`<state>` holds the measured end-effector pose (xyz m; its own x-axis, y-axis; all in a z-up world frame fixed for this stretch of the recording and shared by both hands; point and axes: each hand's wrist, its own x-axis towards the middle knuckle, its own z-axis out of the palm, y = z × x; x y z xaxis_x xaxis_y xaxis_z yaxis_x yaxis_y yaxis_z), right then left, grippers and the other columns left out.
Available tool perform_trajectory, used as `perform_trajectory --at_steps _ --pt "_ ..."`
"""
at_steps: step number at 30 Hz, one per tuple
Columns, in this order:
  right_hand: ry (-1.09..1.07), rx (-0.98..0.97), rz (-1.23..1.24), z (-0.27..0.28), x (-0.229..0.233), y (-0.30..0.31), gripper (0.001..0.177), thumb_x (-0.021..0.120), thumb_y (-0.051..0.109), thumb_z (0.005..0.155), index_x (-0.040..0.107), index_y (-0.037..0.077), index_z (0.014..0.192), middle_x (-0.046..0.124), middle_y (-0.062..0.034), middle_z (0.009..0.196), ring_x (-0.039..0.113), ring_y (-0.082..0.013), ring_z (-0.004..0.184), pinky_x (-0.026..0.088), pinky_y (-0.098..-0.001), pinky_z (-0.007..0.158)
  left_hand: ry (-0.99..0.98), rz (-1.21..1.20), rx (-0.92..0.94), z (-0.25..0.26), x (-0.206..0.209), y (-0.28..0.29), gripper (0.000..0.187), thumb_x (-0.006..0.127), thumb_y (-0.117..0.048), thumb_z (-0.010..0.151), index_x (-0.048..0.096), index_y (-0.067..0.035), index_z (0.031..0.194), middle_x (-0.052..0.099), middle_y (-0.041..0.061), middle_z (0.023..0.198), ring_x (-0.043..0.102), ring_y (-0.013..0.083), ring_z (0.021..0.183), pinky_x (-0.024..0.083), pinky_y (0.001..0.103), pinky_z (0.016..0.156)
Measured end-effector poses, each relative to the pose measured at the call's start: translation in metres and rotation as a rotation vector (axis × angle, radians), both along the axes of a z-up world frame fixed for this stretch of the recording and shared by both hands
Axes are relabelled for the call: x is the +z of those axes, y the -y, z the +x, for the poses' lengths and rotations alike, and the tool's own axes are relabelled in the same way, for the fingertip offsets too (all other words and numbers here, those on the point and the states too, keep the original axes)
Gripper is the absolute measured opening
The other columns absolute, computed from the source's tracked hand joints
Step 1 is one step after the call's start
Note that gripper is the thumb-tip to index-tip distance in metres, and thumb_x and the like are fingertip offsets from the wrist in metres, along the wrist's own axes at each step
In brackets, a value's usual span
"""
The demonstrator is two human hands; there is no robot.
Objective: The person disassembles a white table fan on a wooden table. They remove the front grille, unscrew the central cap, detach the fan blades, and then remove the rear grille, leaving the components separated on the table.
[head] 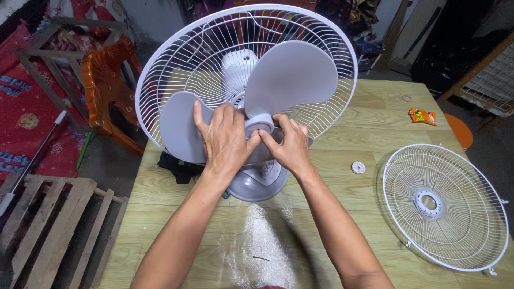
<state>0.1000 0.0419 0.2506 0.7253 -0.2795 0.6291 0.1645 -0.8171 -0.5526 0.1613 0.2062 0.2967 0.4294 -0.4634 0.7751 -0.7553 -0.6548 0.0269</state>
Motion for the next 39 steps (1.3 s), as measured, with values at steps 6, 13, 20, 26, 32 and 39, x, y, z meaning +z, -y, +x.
perform_trajectory --at_steps 6,13,20,26,32,39 --pt "-0.028 -0.018 0.006 0.000 0.001 0.001 0.046 0.078 0.038 0.086 0.067 0.005 0.116 0.073 -0.0121 0.102 0.067 -0.0269 0.095 0.038 -0.0404 0.091 -0.044 -0.013 0.004 0.002 -0.005 0.003 0.055 0.081 -0.044 0.076 0.071 0.001 0.105 0.066 0.014 0.109 0.059 0.0262 0.119 0.005 0.067 0.121" --pt "-0.078 0.031 0.038 -0.005 0.008 0.007 0.047 0.079 0.040 0.087 0.069 0.005 0.116 0.073 -0.0106 0.099 0.067 -0.0243 0.094 0.036 -0.0394 0.090 -0.028 0.001 -0.023 -0.002 -0.002 -0.004 0.052 0.084 -0.038 0.076 0.072 -0.001 0.111 0.068 0.012 0.114 0.059 0.0270 0.124 0.005 0.068 0.120" --pt "0.178 -0.117 -0.105 -0.011 -0.007 -0.006 0.073 0.086 0.043 0.083 0.049 0.005 0.134 0.063 -0.0152 0.122 0.060 -0.0278 0.113 0.035 -0.0466 0.104 0.020 -0.063 -0.059 -0.003 0.017 -0.026 0.036 0.080 -0.030 0.096 0.073 -0.006 0.122 0.067 0.012 0.125 0.055 0.0280 0.128 0.017 0.055 0.116" --pt "0.256 -0.182 -0.297 -0.003 -0.021 -0.045 0.102 0.090 0.046 0.079 0.030 0.014 0.155 0.036 -0.0261 0.152 0.039 -0.0415 0.142 0.025 -0.0658 0.117 0.376 -0.108 0.142 0.020 0.033 -0.042 0.051 0.081 -0.017 0.105 0.058 -0.023 0.150 0.044 0.008 0.158 0.036 0.0278 0.152 0.021 0.050 0.128" --pt "0.262 -0.292 -0.386 0.003 -0.018 -0.062 0.096 0.088 0.042 0.082 0.031 0.027 0.158 0.032 -0.0281 0.152 0.037 -0.0429 0.141 0.027 -0.0641 0.115 0.262 -0.196 0.158 0.043 0.048 -0.059 0.070 0.085 -0.019 0.100 0.044 -0.024 0.156 0.031 0.019 0.166 0.030 0.0406 0.154 0.026 0.059 0.128" --pt "0.301 -0.243 -0.388 0.006 -0.015 -0.057 0.080 0.086 0.036 0.085 0.042 0.010 0.147 0.040 -0.0196 0.142 0.046 -0.0388 0.132 0.032 -0.0608 0.113 0.291 -0.248 0.173 0.054 0.064 -0.060 0.060 0.072 0.003 0.099 0.063 -0.029 0.149 0.057 0.002 0.148 0.062 0.0246 0.124 0.059 0.036 0.106"
